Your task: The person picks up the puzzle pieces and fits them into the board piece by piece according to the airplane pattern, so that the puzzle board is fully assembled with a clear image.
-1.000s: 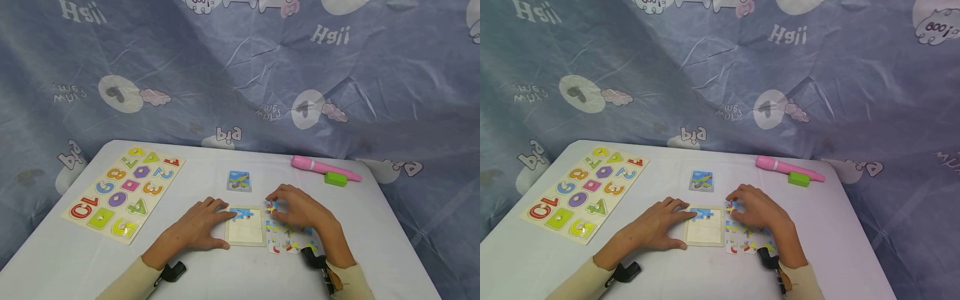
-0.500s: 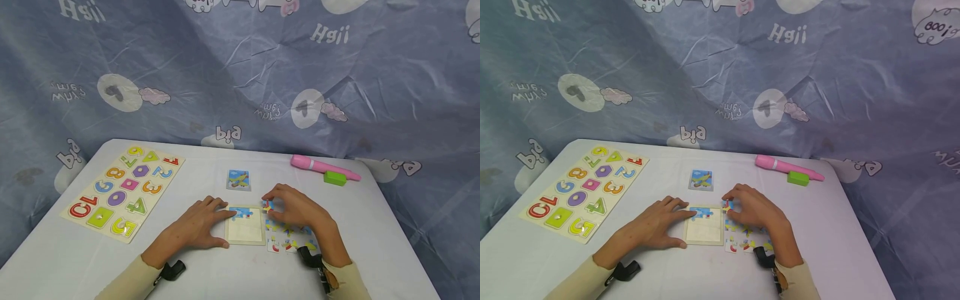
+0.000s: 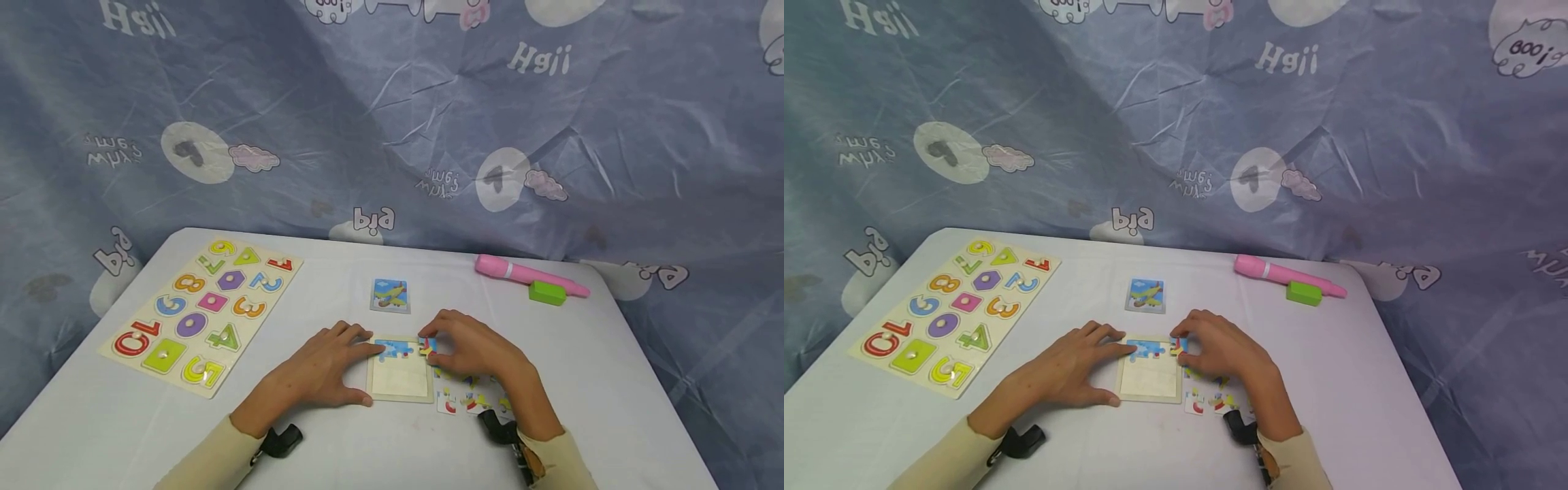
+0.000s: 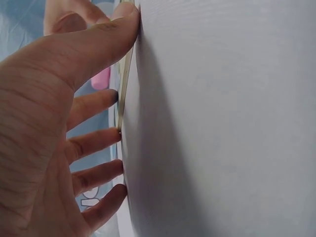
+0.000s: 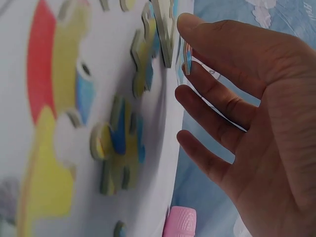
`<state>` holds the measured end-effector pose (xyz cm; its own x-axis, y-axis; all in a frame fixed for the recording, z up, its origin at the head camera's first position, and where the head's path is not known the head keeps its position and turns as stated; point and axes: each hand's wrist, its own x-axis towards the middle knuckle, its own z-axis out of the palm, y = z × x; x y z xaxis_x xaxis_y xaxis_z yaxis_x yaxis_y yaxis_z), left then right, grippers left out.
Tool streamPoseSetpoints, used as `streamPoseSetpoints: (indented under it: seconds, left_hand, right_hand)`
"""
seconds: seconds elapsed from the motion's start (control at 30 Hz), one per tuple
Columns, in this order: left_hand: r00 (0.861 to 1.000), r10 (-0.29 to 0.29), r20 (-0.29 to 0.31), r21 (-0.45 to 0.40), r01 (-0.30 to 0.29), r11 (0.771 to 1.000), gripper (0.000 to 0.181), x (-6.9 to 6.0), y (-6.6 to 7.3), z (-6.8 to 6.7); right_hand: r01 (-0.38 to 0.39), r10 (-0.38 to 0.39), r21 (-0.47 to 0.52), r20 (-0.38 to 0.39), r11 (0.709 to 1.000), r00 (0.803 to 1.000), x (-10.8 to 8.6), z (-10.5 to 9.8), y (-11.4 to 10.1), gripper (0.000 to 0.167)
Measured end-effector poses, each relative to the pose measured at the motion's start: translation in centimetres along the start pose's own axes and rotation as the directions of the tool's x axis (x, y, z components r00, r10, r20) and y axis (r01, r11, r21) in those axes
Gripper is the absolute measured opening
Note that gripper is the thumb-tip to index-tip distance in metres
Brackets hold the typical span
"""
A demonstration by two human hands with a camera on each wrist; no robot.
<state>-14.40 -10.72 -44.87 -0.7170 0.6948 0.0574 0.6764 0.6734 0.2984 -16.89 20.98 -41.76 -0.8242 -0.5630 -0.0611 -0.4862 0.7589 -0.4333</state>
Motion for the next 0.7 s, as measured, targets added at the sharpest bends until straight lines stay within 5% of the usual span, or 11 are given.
streamPoseSetpoints:
  seconds: [0.3,0.7]
  left_hand:
    - [0.999,0.001,0.051,-0.036,0.001,0.999,0.080,-0.1,-0.5,-0.5]
    - [0.999,-0.002,0.046,-0.047,0.005,0.999,0.076,0.0,-0.5,-0.5]
  right_hand:
    - [0.005,-0.005,-0.013,0.018,1.000,1.000,0.4,0.6,-0.6,0.035]
    - [0.034,-0.034,-0.058,0.006,0.998,0.999,1.0,1.3,-0.8,0.035]
